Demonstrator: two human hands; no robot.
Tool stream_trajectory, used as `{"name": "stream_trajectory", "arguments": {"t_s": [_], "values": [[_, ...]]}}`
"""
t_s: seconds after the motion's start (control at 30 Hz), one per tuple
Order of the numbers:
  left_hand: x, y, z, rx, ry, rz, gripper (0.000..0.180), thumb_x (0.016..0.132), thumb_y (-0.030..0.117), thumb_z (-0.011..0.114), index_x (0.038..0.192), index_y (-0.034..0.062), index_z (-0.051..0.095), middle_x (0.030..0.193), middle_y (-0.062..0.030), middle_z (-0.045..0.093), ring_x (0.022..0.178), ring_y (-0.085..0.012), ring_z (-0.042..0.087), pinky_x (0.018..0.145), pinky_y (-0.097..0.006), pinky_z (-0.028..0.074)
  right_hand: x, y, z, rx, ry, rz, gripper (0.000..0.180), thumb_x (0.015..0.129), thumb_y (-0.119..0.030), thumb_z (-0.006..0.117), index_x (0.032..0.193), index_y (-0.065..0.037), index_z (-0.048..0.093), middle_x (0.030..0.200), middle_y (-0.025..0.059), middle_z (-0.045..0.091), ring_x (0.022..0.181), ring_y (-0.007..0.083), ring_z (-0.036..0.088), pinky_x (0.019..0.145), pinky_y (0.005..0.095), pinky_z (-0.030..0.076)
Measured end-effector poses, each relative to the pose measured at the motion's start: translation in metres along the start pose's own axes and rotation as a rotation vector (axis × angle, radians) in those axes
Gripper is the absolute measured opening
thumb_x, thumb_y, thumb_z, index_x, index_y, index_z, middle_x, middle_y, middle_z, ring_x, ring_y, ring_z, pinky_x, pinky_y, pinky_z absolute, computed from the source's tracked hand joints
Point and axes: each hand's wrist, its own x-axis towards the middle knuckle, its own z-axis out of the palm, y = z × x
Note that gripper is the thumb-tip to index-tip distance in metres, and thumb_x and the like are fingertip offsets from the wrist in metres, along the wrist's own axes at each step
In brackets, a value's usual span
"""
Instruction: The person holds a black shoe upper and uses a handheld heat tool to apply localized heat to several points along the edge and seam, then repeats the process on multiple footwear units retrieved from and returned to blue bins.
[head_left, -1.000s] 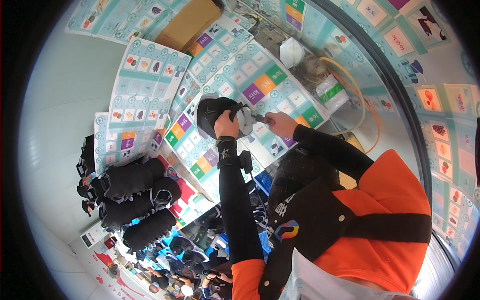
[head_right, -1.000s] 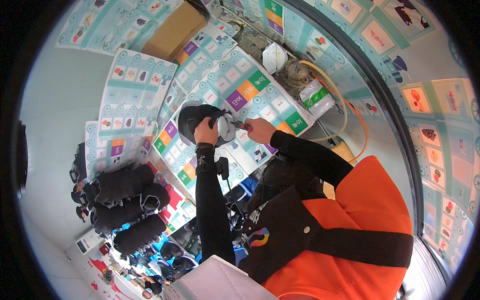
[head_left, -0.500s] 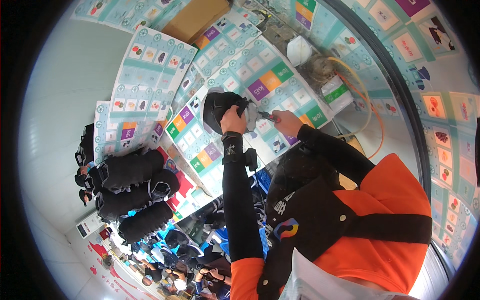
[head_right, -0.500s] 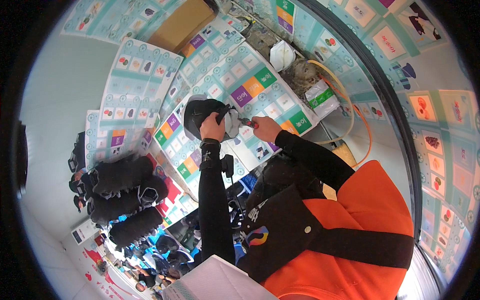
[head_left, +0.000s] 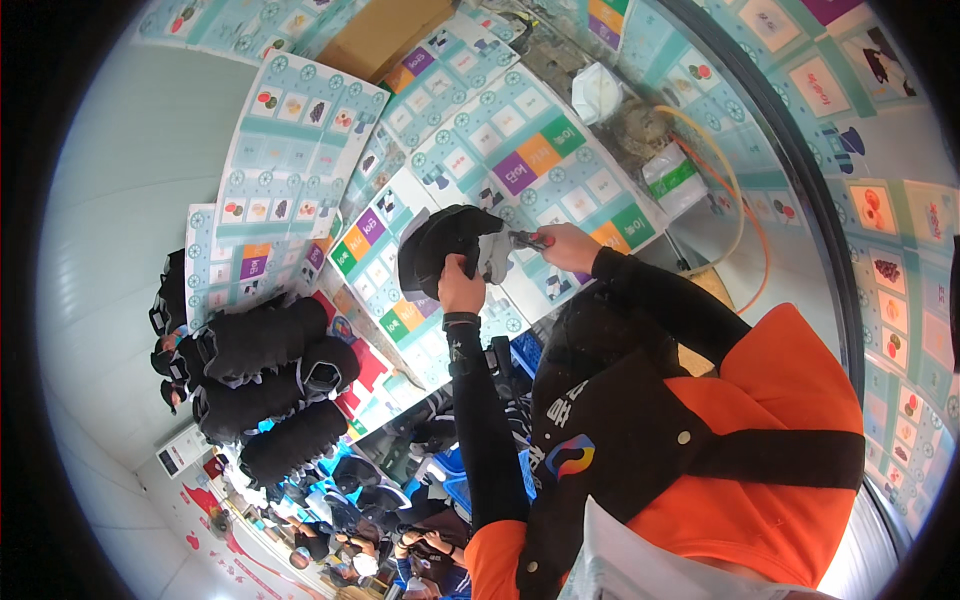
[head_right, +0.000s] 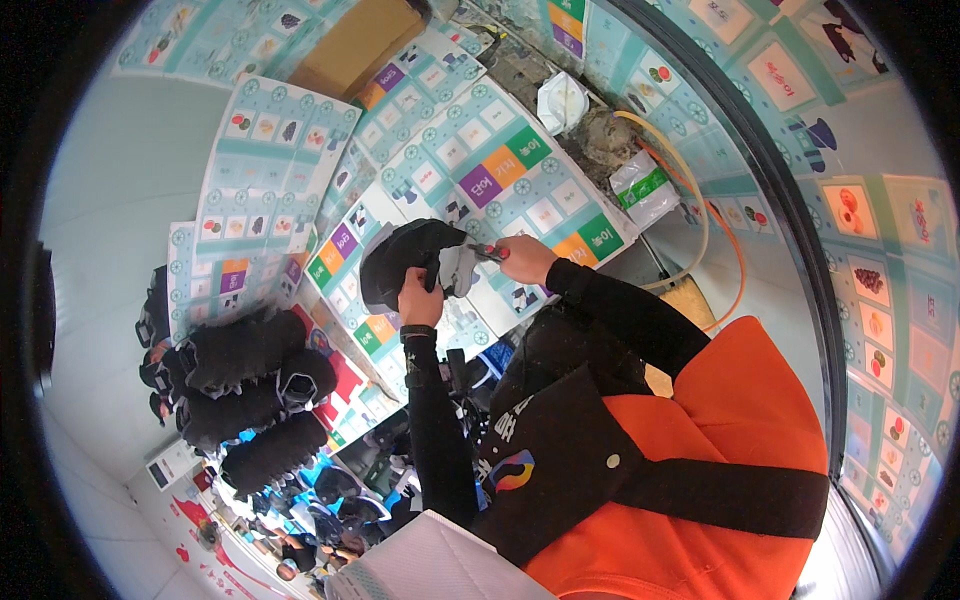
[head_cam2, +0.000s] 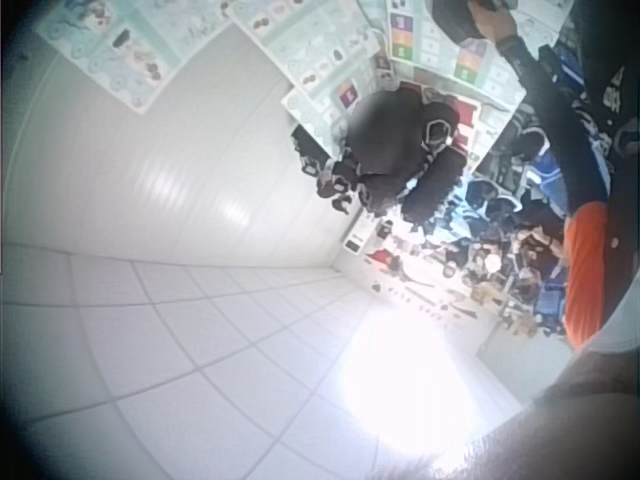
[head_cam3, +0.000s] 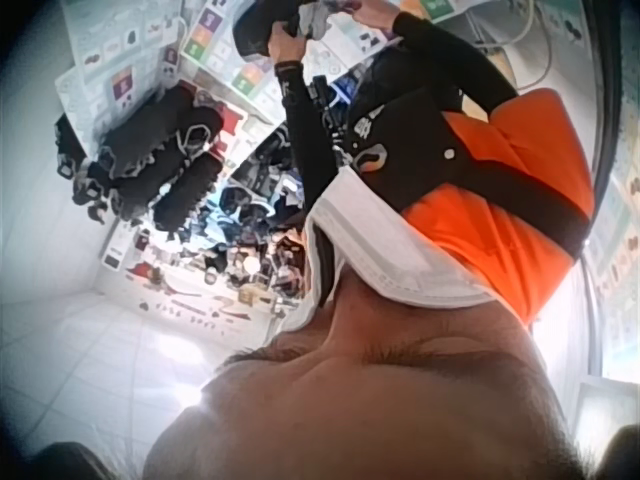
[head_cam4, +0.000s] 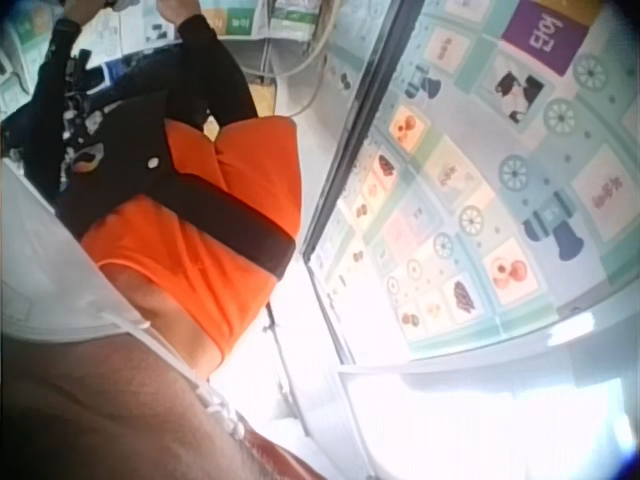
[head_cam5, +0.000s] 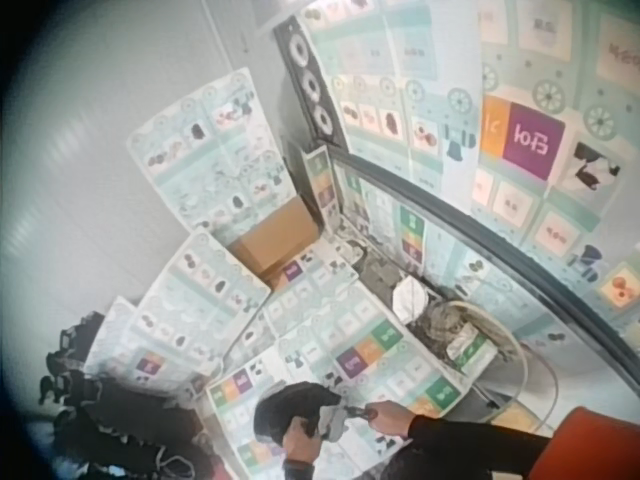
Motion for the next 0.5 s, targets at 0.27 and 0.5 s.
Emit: {"name": "stream_trajectory", "arguments": {"t_s": [0.27,0.5], "values": [[-0.029,-0.003,0.002,-0.078,0.038,-0.069,0.033,0.080,0.025,0.077,0.099,0.0023,0.062,0.089,-0.0170,0.072,0.084,-0.0336,0.072,0.076,-0.042,0.055,-0.002,0.000,0.014,0.016,-0.068,0.004,0.022,0.080,-0.013,0.056,0.094,0.000,0.067,0.088,0.0270,0.068,0.085,0.0470,0.063,0.075,0.0517,0.049],[-0.040,-0.008,-0.003,-0.199,0.021,-0.087,0.036,0.082,0.029,0.078,0.098,-0.0007,0.063,0.088,-0.0164,0.073,0.082,-0.0303,0.072,0.074,-0.039,0.055,-0.005,-0.011,0.001,0.146,-0.236,0.111,0.039,0.074,-0.012,0.062,0.112,-0.004,0.071,0.081,0.0205,0.069,0.072,0.0337,0.067,0.067,0.0395,0.051]]}}
